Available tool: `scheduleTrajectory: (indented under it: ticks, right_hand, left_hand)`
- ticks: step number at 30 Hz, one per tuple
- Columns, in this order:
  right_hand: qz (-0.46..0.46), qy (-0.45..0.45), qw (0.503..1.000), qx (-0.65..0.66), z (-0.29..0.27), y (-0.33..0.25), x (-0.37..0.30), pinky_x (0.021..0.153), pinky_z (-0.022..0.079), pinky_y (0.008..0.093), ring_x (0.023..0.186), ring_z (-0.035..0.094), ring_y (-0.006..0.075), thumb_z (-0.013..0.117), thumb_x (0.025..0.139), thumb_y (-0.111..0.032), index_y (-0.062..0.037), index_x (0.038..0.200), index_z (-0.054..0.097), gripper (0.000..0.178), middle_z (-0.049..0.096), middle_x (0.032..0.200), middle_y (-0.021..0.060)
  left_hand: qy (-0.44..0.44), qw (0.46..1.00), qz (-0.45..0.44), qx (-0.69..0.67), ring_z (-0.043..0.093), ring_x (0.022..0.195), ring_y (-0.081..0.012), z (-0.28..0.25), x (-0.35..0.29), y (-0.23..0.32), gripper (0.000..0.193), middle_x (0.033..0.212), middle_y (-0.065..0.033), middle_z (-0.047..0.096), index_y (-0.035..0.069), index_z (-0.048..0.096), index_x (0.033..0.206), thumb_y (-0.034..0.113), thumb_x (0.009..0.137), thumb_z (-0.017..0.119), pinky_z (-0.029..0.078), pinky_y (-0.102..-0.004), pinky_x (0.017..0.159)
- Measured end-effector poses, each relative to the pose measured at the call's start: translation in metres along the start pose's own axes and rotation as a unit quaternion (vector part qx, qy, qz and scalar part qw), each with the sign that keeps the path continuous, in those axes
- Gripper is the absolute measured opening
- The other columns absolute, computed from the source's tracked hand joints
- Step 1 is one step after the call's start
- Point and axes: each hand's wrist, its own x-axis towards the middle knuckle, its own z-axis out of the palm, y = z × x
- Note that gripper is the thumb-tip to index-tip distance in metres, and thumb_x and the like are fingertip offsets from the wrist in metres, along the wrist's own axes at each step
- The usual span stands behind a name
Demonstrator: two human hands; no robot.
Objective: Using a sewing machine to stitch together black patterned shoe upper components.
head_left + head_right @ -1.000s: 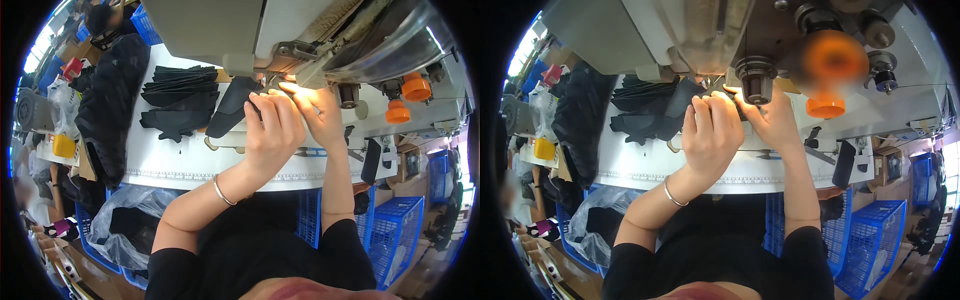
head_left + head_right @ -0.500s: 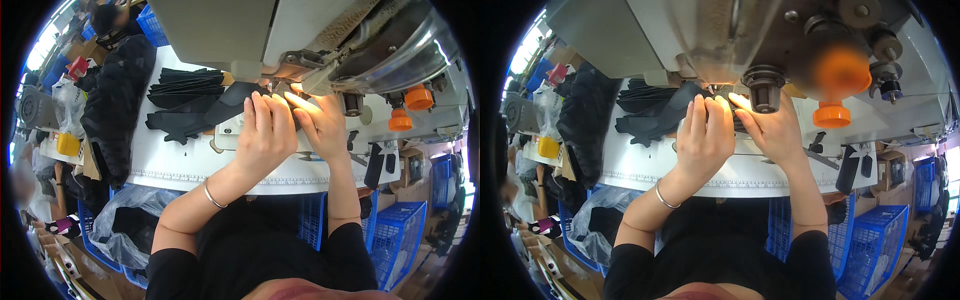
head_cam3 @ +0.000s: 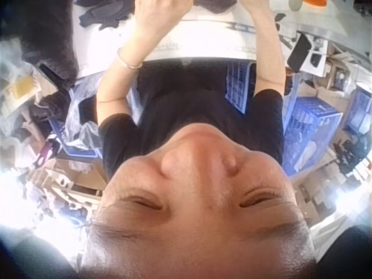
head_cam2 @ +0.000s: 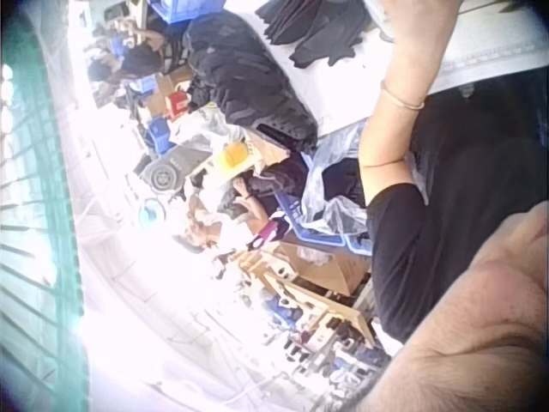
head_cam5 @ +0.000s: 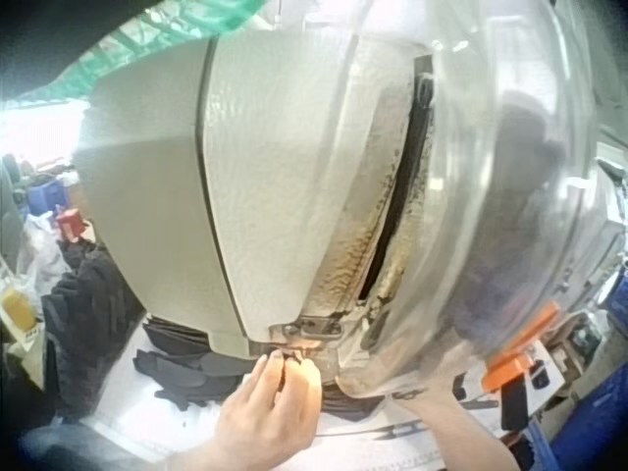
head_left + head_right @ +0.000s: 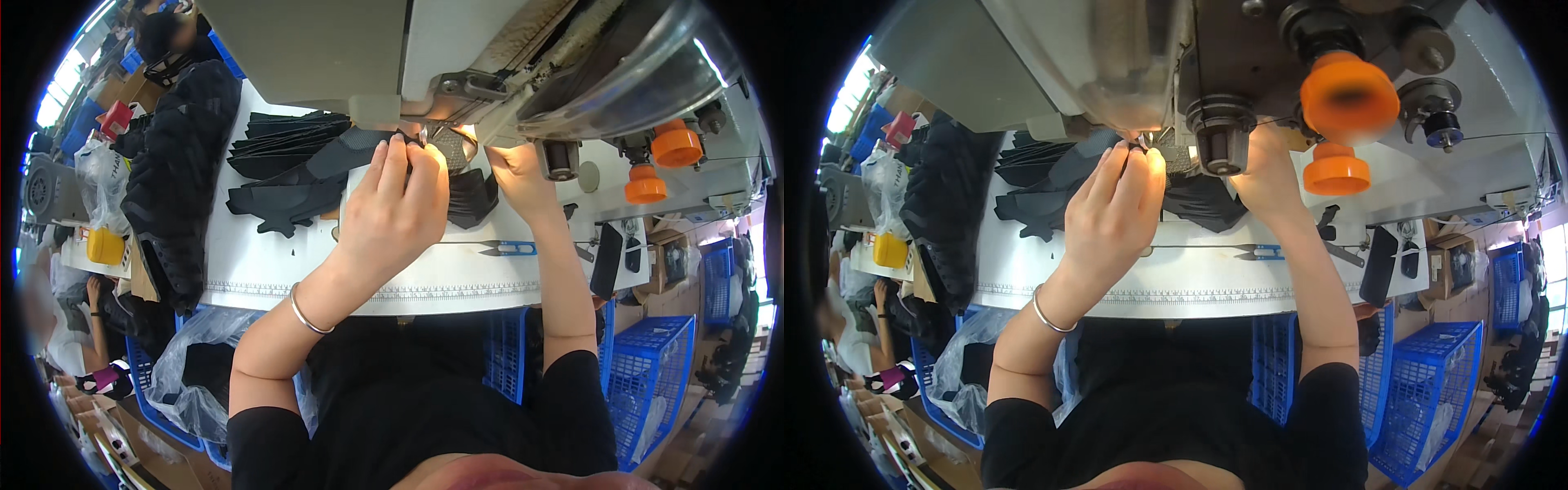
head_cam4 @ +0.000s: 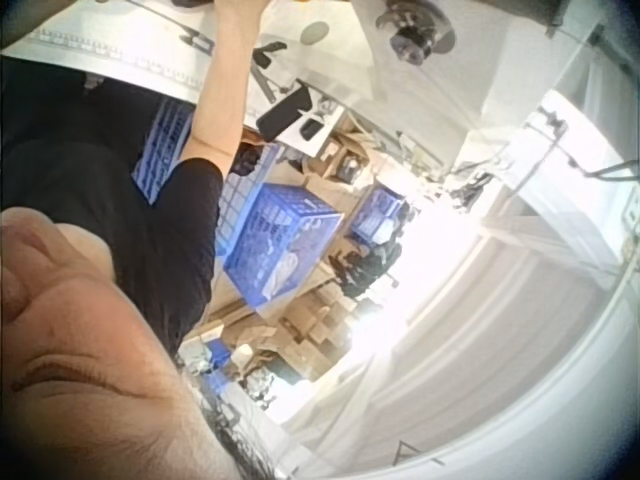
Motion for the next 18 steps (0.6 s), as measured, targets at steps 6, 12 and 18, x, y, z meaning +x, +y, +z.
scheduleTrajectory:
  ticks: [6,12,18]
  right_hand:
    - [-0.074,-0.013,0.997,-0.007,0.007,0.017,-0.003,0.079,0.051,0.0290,0.074,0.059,0.0170,0.053,0.102,0.001,-0.0091,0.135,0.071,0.039,0.070,0.089,0.0093]
    - [-0.061,-0.013,0.998,-0.025,0.001,0.002,-0.003,0.086,0.051,0.0386,0.092,0.063,0.0283,0.063,0.088,0.000,-0.0083,0.119,0.071,0.033,0.071,0.102,0.0111]
    - [-0.117,0.068,0.979,-0.151,-0.010,-0.042,-0.002,0.082,0.055,0.0347,0.088,0.069,0.0263,0.063,0.080,0.012,-0.0172,0.126,0.077,0.056,0.074,0.100,0.0086]
  left_hand:
    - [0.021,0.998,-0.028,-0.043,0.070,0.099,-0.0331,-0.004,0.002,0.001,0.019,0.098,-0.0160,0.062,-0.006,0.069,0.094,0.003,0.077,0.068,0.064,-0.0418,0.088]
    - [-0.014,0.998,-0.063,0.002,0.067,0.099,-0.0326,-0.005,0.008,0.026,0.020,0.093,-0.0173,0.063,-0.008,0.069,0.089,0.002,0.072,0.068,0.059,-0.0404,0.091]
    - [0.028,0.996,-0.035,0.080,0.068,0.093,-0.0324,-0.001,0.005,0.026,0.014,0.091,-0.0186,0.065,-0.008,0.070,0.088,-0.002,0.076,0.066,0.059,-0.0380,0.085]
